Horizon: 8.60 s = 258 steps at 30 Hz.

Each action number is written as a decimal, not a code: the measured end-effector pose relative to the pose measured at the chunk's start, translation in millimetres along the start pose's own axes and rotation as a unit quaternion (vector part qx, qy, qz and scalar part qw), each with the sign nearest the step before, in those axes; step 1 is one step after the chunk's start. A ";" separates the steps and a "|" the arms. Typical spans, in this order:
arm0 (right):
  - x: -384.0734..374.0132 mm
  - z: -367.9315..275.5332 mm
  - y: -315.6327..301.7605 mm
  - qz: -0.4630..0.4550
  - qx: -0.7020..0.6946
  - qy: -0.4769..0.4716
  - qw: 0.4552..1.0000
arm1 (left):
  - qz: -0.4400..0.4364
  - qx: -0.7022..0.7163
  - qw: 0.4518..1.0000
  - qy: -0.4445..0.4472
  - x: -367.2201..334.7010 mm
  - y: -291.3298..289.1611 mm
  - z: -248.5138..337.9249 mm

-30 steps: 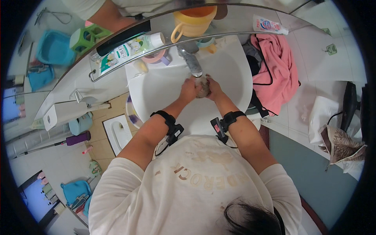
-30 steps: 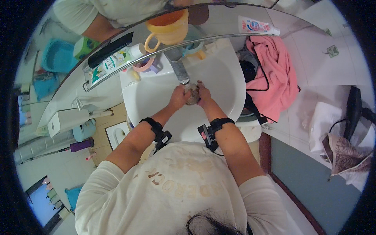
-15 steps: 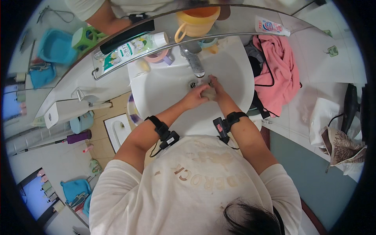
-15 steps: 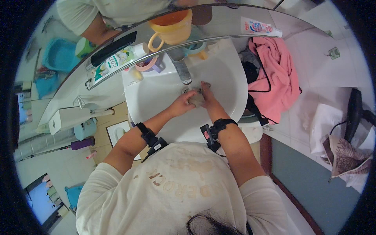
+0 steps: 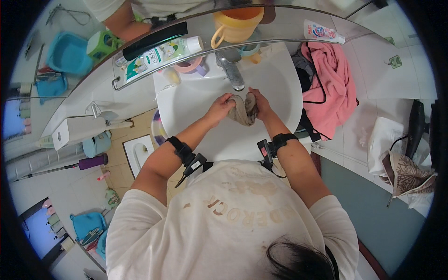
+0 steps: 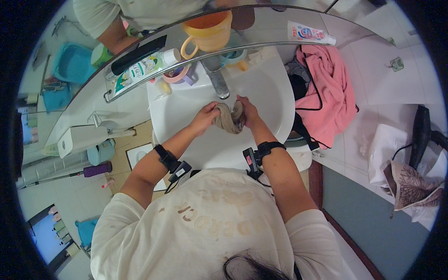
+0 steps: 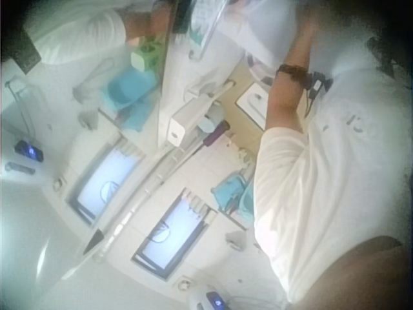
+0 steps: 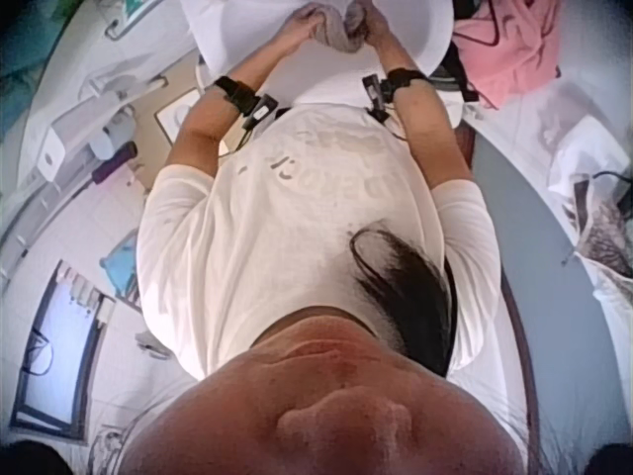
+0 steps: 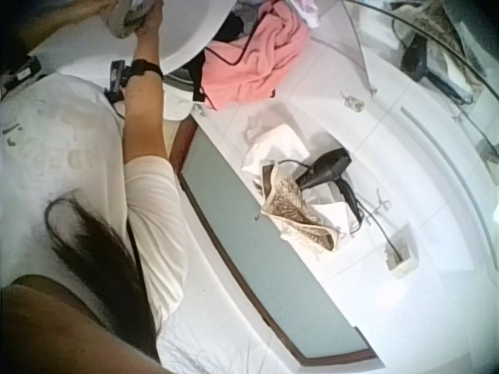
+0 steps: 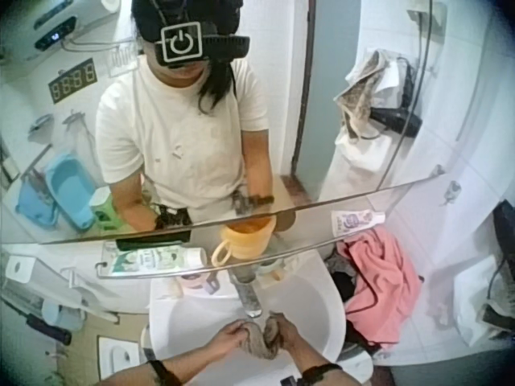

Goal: The person wipes down the tiled bathroom wall using a cloth, then rinses and wrings the cloth in the sink.

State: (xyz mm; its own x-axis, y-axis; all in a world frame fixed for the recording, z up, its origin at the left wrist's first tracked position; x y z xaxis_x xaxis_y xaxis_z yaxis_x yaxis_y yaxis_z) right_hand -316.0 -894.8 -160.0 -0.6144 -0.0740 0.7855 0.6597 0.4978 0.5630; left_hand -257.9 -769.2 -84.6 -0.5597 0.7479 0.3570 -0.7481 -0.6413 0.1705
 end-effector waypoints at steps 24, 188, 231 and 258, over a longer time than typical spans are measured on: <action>49.4 -27.3 15.2 0.059 0.378 -0.080 0.921 | 0.068 -0.553 0.767 0.317 1.1 1.8 141.5; 590.2 708.3 -259.7 0.713 -0.383 -0.390 0.439 | -0.958 -0.074 0.111 0.255 627.7 634.5 -243.6; 871.5 745.5 -335.9 0.979 0.035 0.152 -0.129 | -0.534 0.193 0.251 0.784 892.2 809.5 -228.7; 579.4 831.1 -566.4 0.995 0.050 0.043 0.078 | -0.634 0.152 0.167 0.740 753.7 756.2 -590.1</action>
State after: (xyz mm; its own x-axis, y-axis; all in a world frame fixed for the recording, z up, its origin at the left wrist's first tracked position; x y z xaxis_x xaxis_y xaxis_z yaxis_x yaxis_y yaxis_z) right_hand -1405.3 -501.6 -237.4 0.6692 0.2316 -0.7061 -0.5971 -0.3980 -0.6965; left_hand -1455.9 -589.2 -228.5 0.3358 -0.6052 -0.7218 -0.6722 0.3829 -0.6337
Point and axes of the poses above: each hand's wrist, its own x-axis away from the middle knuckle, its own y-axis out of the palm, z = x × y, the point moved 6 cm from there along -x, towards the middle knuckle, and after that the axes turned 11 degrees about y, right-handed, at the moved point
